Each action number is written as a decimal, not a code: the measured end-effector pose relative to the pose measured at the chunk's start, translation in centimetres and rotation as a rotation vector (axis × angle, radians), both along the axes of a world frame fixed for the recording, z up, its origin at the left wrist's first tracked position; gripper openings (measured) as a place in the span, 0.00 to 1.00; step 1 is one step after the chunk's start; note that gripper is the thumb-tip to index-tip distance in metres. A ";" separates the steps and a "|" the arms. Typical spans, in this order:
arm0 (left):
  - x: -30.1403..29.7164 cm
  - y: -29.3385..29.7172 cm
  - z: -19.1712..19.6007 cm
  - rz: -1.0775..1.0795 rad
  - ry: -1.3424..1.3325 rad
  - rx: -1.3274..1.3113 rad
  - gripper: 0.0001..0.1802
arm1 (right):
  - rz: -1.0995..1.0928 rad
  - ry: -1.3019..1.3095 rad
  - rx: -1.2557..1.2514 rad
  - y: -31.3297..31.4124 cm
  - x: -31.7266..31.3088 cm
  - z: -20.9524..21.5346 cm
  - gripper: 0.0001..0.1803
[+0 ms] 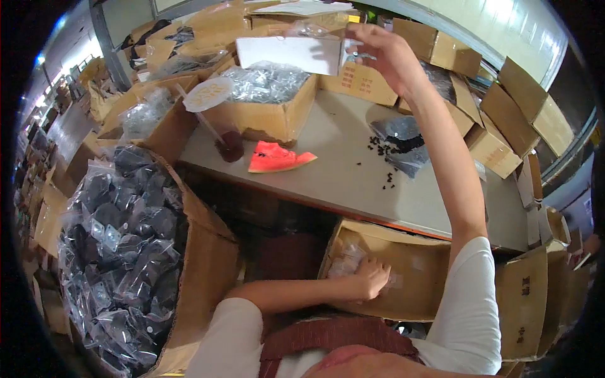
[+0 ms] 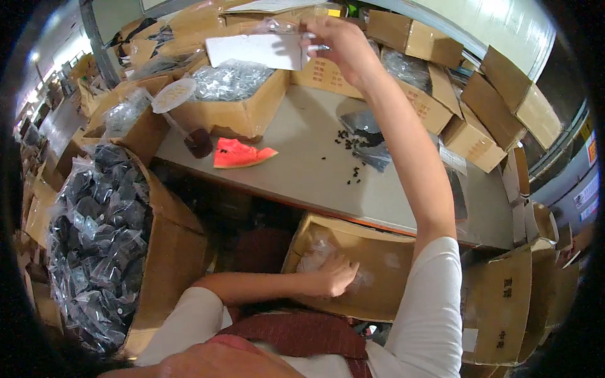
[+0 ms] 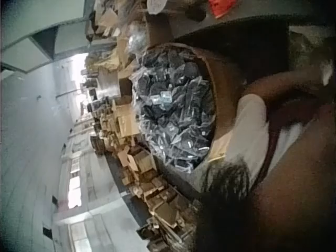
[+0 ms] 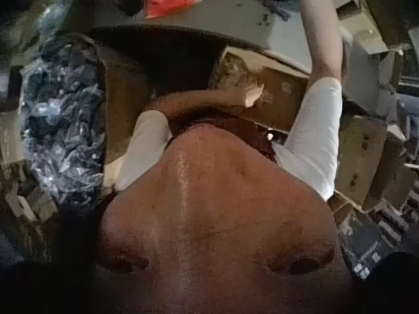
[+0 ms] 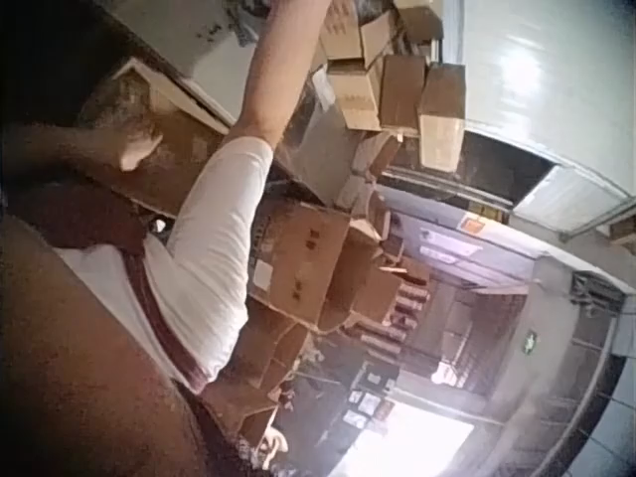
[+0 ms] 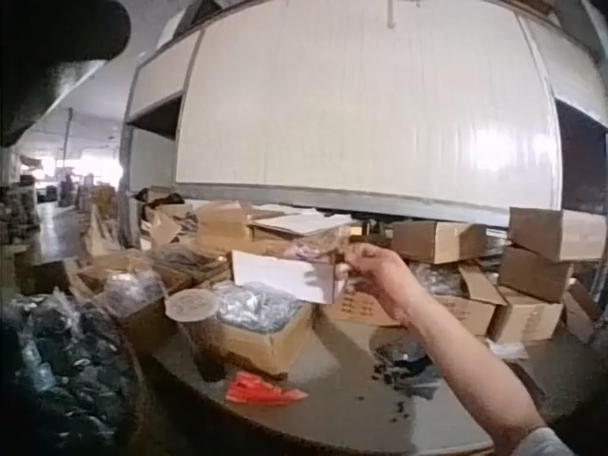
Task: The person packs small hardware pieces into plastic bags by hand, seals the bags, and places them into a cardboard box.
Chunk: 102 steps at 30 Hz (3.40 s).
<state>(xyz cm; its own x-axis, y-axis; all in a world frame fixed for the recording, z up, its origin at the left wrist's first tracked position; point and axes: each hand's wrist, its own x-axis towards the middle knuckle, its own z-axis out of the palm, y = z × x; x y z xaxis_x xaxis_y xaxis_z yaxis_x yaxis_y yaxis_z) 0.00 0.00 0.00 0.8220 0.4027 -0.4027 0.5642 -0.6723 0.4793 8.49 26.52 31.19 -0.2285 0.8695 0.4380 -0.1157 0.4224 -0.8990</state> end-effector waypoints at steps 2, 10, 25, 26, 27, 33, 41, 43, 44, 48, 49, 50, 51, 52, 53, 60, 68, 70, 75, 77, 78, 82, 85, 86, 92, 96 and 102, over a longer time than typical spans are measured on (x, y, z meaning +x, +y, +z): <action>-0.1 -1.3 -5.1 -0.096 -0.233 0.742 0.31 | -0.033 -0.106 -0.081 -2.4 -0.1 -1.7 0.12; -2.3 2.2 0.6 -0.117 -0.274 0.012 0.08 | 0.215 -0.378 -0.197 -15.8 0.0 -7.7 0.09; -6.3 4.4 7.4 0.529 -0.694 -0.702 0.09 | -0.020 -0.844 -0.558 -29.6 6.6 -16.8 0.10; -6.4 4.2 7.3 0.533 -0.693 -0.699 0.09 | -0.078 -0.808 -0.525 -29.8 6.8 -17.1 0.09; -6.5 4.2 7.2 0.594 -0.763 -0.617 0.10 | -0.138 -0.773 -0.491 -29.9 6.9 -17.3 0.09; -5.3 3.1 9.1 0.462 -0.804 -0.338 0.17 | -0.128 -0.709 -0.142 -29.8 6.3 -18.8 0.10; -4.8 2.7 7.7 0.415 -0.757 -0.089 0.13 | -0.267 -0.632 -0.281 -29.8 5.9 -18.4 0.14; -4.6 2.7 7.2 0.361 -0.841 0.134 0.08 | -0.316 -0.666 -0.328 -29.8 5.5 -18.0 0.15; -4.7 2.8 7.3 0.366 -0.841 0.134 0.08 | -0.312 -0.668 -0.328 -29.7 5.5 -17.6 0.15; -5.1 2.7 8.5 0.452 -0.947 0.018 0.07 | -0.289 -0.609 -0.356 -29.6 6.4 -16.9 0.21; -5.3 2.6 8.8 0.509 -0.950 -0.057 0.09 | -0.179 -0.538 -0.339 -29.5 6.6 -16.9 0.25; -5.3 2.5 9.1 0.510 -0.950 -0.056 0.09 | -0.094 -0.463 -0.391 -29.7 6.4 -17.4 0.28; -5.4 2.4 9.4 0.529 -1.006 -0.107 0.11 | -0.095 -0.464 -0.392 -29.8 6.2 -17.3 0.28; -5.4 2.4 9.7 0.547 -1.061 -0.157 0.14 | -0.034 -0.365 -0.553 -29.9 6.1 -17.2 0.28; -5.5 2.3 9.9 0.547 -1.062 -0.158 0.14 | 0.028 -0.263 -0.712 -30.0 5.9 -17.0 0.27; -6.2 3.0 10.9 0.673 -0.933 -0.540 0.15 | 0.029 -0.165 -0.755 -29.7 5.5 -15.8 0.20; -6.2 3.2 9.8 0.628 -1.095 -0.491 0.11 | -0.149 -0.347 -0.536 -29.7 5.1 -18.0 0.23; -6.0 2.8 9.5 0.534 -1.026 -0.095 0.18 | -0.206 -0.539 -0.295 -29.6 4.7 -18.4 0.23; -5.8 2.3 10.4 0.468 -0.839 0.009 0.25 | -0.245 -0.525 -0.288 -29.4 5.1 -18.0 0.16; -5.6 2.8 9.9 0.478 -1.002 0.068 0.24 | -0.308 -0.579 -0.254 -29.5 5.3 -17.8 0.14; -5.7 2.7 9.8 0.475 -0.999 0.068 0.24 | -0.310 -0.576 -0.255 -29.7 5.5 -17.9 0.14; -5.9 2.6 9.7 0.450 -0.984 0.079 0.22 | -0.118 -0.508 -0.571 -30.0 5.9 -17.3 0.07; -5.8 2.4 9.7 0.451 -0.980 0.012 0.21 | -0.075 -0.442 -0.737 -30.0 5.8 -16.4 0.06; -5.7 2.4 9.6 0.455 -0.996 -0.033 0.20 | -0.075 -0.439 -0.781 -29.9 5.7 -16.3 0.08; -5.0 3.3 9.4 0.404 -1.114 0.389 0.15 | -0.137 -0.426 -0.516 -30.2 5.8 -18.4 0.10; -5.6 2.5 10.6 0.466 -1.015 0.102 0.06 | -0.172 -0.446 -0.482 -30.3 5.9 -18.7 0.11; -5.4 2.9 10.3 0.412 -0.856 -0.323 0.13 | -0.139 -0.549 -0.392 -30.1 5.5 -17.8 0.10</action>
<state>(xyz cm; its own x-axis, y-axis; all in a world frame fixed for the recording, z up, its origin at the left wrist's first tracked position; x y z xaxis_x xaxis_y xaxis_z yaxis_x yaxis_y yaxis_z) -5.44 2.88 10.26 0.7075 0.6966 0.1190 0.1030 -0.2682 0.9578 14.00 -3.59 13.39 -0.2023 0.9773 -0.0627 0.4322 0.0317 -0.9012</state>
